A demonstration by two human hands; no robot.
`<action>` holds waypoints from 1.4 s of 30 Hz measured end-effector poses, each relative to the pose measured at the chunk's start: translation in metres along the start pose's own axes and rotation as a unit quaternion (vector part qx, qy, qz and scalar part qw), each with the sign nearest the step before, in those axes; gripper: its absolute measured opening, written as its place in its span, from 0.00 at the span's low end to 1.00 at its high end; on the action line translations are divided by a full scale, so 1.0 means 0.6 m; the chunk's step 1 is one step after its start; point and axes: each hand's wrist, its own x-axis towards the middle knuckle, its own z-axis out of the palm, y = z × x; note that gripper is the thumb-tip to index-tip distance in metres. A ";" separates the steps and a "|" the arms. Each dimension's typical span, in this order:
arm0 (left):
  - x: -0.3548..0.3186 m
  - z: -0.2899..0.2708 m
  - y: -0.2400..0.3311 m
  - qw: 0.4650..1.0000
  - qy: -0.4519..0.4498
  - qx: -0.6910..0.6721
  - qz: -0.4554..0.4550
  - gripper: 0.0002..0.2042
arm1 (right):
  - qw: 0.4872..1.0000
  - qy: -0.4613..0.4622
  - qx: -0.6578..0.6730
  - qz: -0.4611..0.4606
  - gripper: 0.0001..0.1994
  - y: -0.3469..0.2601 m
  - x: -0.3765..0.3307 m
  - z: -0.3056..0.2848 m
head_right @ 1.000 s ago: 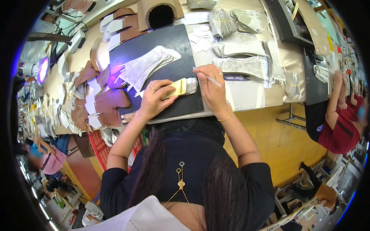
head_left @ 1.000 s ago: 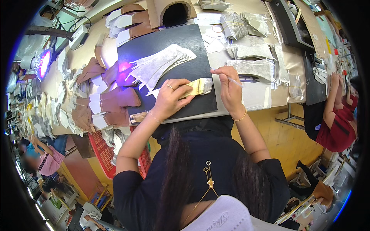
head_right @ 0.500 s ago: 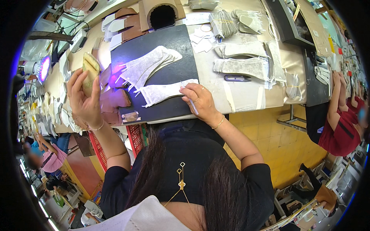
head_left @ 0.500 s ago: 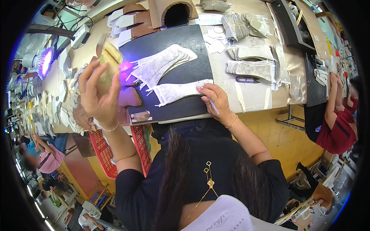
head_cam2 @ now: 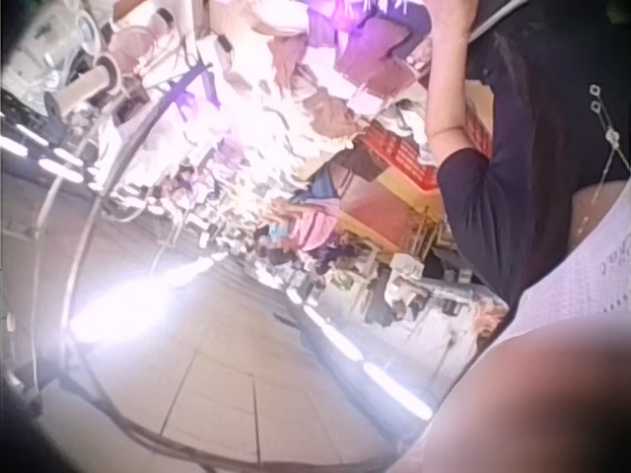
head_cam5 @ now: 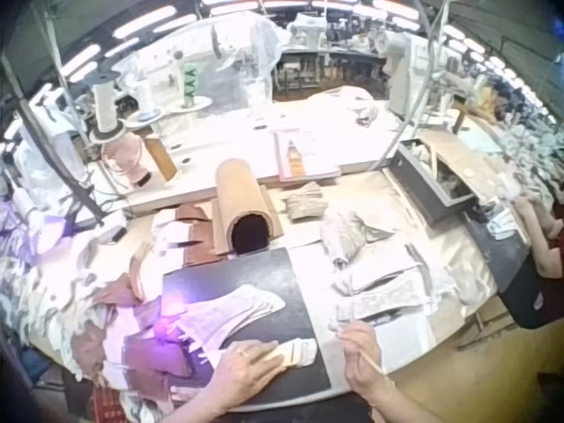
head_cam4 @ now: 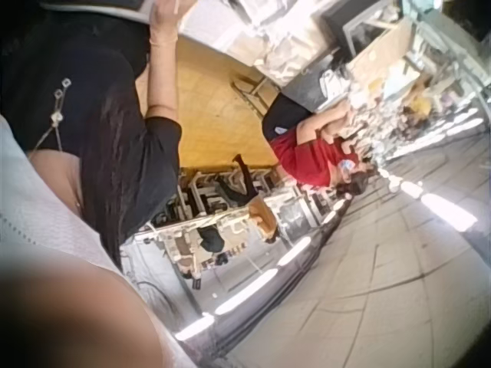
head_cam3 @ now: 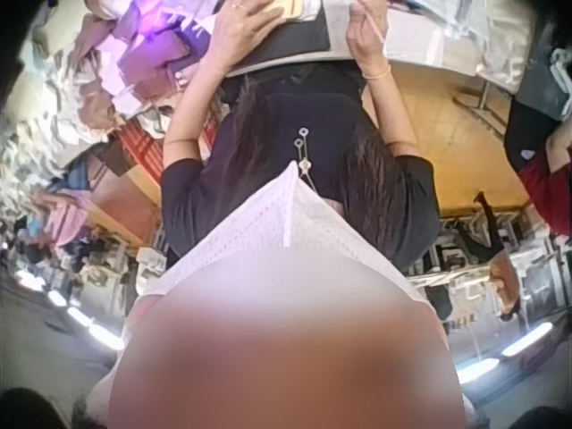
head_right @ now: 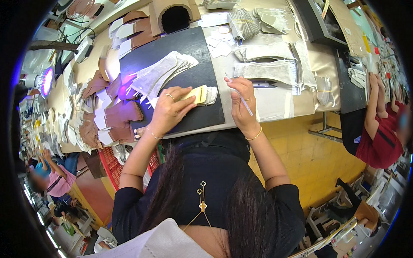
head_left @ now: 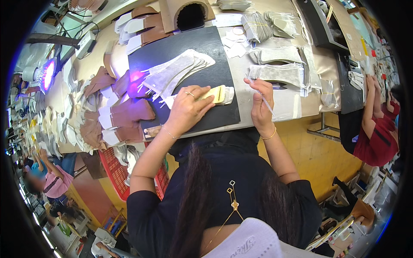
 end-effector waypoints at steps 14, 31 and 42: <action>0.008 0.017 -0.001 0.999 -0.021 -0.027 0.009 0.10 | 1.000 -0.017 0.019 0.018 0.11 -0.012 0.001 0.009; 0.011 0.017 -0.003 0.999 -0.026 -0.015 0.031 0.09 | 0.990 -0.128 -0.057 -0.027 0.08 -0.013 0.054 0.042; 0.008 0.020 -0.015 0.991 0.041 -0.124 -0.023 0.12 | 0.991 -0.010 0.087 0.096 0.11 -0.023 0.033 0.030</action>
